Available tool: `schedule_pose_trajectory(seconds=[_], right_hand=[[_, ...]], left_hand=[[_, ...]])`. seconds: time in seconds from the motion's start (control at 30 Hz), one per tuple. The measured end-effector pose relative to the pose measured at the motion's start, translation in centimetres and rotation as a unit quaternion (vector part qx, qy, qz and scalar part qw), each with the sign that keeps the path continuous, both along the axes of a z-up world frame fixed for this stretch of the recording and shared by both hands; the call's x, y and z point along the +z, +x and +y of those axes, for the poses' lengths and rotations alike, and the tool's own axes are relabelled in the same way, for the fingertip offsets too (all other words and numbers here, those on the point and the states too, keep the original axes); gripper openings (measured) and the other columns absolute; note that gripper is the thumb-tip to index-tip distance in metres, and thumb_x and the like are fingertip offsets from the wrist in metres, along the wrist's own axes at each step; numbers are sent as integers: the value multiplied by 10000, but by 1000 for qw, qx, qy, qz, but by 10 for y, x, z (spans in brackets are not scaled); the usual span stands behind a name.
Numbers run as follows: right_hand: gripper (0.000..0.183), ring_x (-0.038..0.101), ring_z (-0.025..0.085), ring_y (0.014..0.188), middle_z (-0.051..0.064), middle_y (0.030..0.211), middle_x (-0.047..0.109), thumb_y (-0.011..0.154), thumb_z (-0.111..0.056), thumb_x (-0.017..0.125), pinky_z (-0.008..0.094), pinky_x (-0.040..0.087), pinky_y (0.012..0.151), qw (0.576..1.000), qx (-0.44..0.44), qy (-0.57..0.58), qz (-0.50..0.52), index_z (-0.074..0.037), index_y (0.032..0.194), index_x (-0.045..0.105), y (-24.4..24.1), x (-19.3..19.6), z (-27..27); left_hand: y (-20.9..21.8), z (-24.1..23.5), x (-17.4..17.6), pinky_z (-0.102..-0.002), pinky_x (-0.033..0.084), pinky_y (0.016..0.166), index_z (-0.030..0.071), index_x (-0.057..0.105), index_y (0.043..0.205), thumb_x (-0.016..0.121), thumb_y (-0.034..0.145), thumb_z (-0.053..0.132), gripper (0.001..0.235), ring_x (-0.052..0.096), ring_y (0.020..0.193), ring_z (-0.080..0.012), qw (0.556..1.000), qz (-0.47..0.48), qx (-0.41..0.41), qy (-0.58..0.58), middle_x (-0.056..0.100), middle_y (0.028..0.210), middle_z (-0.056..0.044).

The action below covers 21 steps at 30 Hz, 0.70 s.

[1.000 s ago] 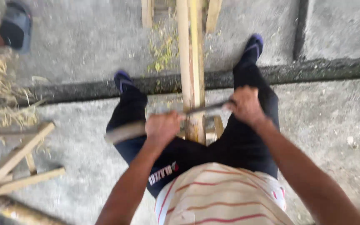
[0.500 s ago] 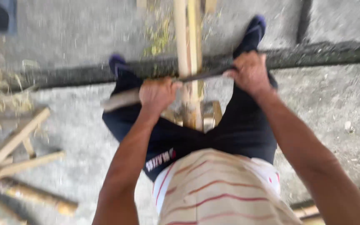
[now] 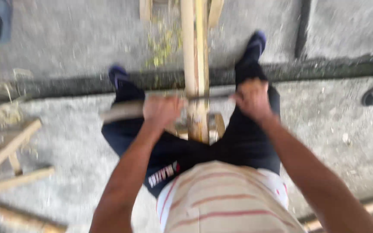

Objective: Shaving and smoothing the surface of a bamboo pole using a large machete.

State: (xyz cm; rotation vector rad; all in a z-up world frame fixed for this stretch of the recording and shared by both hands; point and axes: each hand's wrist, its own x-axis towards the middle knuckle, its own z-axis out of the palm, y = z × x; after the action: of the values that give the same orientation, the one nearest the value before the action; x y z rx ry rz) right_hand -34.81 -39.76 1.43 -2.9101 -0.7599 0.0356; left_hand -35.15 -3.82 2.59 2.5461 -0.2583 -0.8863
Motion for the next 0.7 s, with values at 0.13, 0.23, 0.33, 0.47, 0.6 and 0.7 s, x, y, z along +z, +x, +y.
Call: schedule_pose_trajectory(seconds=[0.13,0.23,0.33,0.47,0.6,0.7], right_hand=[[461,578,339,1039,77,1027,635,954,-563,713,538,428,897,999,-42,16,-24,-106,992,666,34,21,17],[485,583,322,955,94,928,632,852,-609,697,538,418,845,994,-43,-88,57,-126,892,701,13,13,15],[484,587,310,967,85,936,637,876,-607,664,595,407,930,994,-38,-78,60,-130,935,722,22,5,6],[523,582,328,1047,92,1018,631,922,-628,613,581,398,968,998,2,-45,-51,-121,1013,707,19,-15,-4],[524,584,294,992,72,961,646,905,-646,571,533,405,910,997,-9,-31,74,-144,944,719,14,-11,-7],[585,578,290,948,76,991,660,918,-683,586,514,412,894,995,-34,-81,51,-122,1003,729,65,14,16]], left_hand=[[19,4,7,-466,576,742,157,735,925,485,1013,626,538,730,754,-314,988,-152,27,7,749,823,-114],[7,7,4,-469,578,709,150,719,969,470,998,607,521,737,677,-301,998,-58,-22,-3,739,724,-125],[12,3,12,-482,576,654,138,725,928,466,1004,625,557,715,674,-323,999,-38,11,-4,720,736,-123],[1,2,0,-480,569,665,139,731,897,473,1003,587,528,733,670,-299,989,-145,4,-6,735,741,-137],[5,2,-4,-545,545,519,255,762,833,459,885,325,315,725,668,-325,988,-117,-74,-61,735,779,-93],[38,-1,29,-459,571,710,135,709,914,407,1089,568,556,749,682,-287,996,-85,-5,39,743,763,-114]])
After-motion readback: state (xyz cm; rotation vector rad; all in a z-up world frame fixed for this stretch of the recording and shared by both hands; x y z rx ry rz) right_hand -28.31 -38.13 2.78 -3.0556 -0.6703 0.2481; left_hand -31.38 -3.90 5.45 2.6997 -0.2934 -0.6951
